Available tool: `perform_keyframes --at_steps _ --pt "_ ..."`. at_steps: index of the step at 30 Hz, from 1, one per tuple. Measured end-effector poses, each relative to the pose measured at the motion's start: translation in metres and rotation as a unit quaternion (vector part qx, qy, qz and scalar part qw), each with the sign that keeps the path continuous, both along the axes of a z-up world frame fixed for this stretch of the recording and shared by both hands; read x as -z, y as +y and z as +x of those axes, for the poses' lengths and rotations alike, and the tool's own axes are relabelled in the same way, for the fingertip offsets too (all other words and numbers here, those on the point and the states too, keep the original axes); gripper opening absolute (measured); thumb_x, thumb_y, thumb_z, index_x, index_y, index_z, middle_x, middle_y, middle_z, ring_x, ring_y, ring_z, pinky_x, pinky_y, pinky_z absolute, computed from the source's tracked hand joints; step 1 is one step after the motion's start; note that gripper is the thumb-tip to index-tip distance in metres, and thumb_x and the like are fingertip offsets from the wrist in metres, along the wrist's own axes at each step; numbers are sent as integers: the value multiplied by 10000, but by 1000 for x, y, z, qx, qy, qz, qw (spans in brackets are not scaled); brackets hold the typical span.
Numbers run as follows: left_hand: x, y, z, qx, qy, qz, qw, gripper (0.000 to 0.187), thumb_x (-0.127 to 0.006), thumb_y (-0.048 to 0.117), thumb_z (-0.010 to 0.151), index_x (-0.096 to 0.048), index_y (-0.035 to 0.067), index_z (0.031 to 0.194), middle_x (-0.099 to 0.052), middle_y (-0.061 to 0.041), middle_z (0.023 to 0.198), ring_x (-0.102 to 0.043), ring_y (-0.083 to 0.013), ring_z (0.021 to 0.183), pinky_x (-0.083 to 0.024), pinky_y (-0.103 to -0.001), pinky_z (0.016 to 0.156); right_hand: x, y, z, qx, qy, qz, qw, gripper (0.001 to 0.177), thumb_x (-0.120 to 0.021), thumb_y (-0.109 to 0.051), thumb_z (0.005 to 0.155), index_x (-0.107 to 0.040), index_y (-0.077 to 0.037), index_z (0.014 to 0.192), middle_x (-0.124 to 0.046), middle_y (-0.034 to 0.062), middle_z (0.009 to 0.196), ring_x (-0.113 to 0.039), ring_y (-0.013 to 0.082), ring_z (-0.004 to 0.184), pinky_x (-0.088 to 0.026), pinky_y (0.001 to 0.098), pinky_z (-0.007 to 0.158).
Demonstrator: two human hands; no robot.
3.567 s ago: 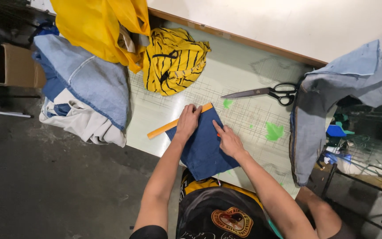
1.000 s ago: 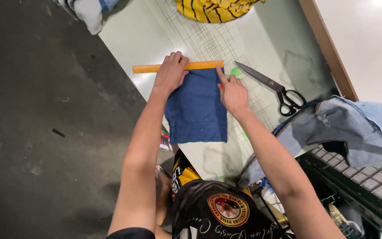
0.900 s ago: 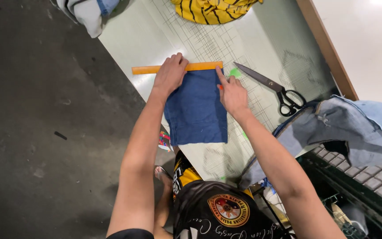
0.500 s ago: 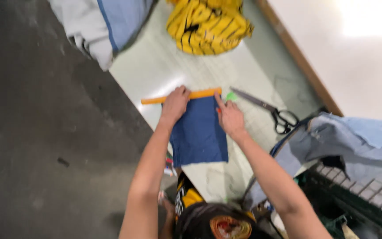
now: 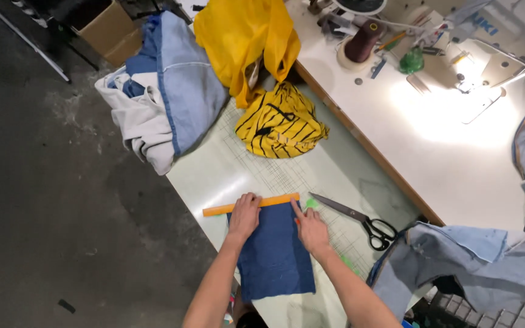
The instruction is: The person measures a piece of blue denim fabric using a yellow ruler and a red marker, drawing lines on the material. They then use scissors to cut the fabric along the marked lines on a cluttered work table.
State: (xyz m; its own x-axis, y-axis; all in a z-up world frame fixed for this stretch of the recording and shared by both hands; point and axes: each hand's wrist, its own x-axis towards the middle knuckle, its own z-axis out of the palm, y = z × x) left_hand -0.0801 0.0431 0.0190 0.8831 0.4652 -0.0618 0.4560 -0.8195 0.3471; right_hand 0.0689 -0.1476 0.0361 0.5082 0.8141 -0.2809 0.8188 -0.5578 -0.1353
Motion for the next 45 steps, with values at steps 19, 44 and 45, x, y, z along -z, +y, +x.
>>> perform_keyframes --at_steps 19,44,45 --pt "8 -41 -10 71 16 94 993 499 -447 33 1011 -478 89 1507 -496 -188 1441 -450 -340 1378 -343 -463 1183 0 2 -3 4 -16 -30 999 664 -468 -389 1037 -185 -420 1637 -561 85 1038 -633 285 982 -624 407 791" --pt "-5 -46 -8 65 47 112 990 601 -451 36 1011 -347 154 1591 -388 -202 1552 -417 -340 1375 -326 -465 1169 -7 -4 -3 -26 -11 -21 999 688 -462 -341 1040 -149 -372 1652 -551 98 1056 -629 304 1000 -613 395 812" --pt "-5 -46 -7 65 44 115 990 599 -456 37 1011 -354 152 1589 -392 -198 1554 -416 -338 1376 -325 -463 1169 -9 -3 -2 -24 -8 -29 999 694 -460 -337 1044 -134 -374 1655 -547 97 1058 -624 298 1005 -614 390 820"
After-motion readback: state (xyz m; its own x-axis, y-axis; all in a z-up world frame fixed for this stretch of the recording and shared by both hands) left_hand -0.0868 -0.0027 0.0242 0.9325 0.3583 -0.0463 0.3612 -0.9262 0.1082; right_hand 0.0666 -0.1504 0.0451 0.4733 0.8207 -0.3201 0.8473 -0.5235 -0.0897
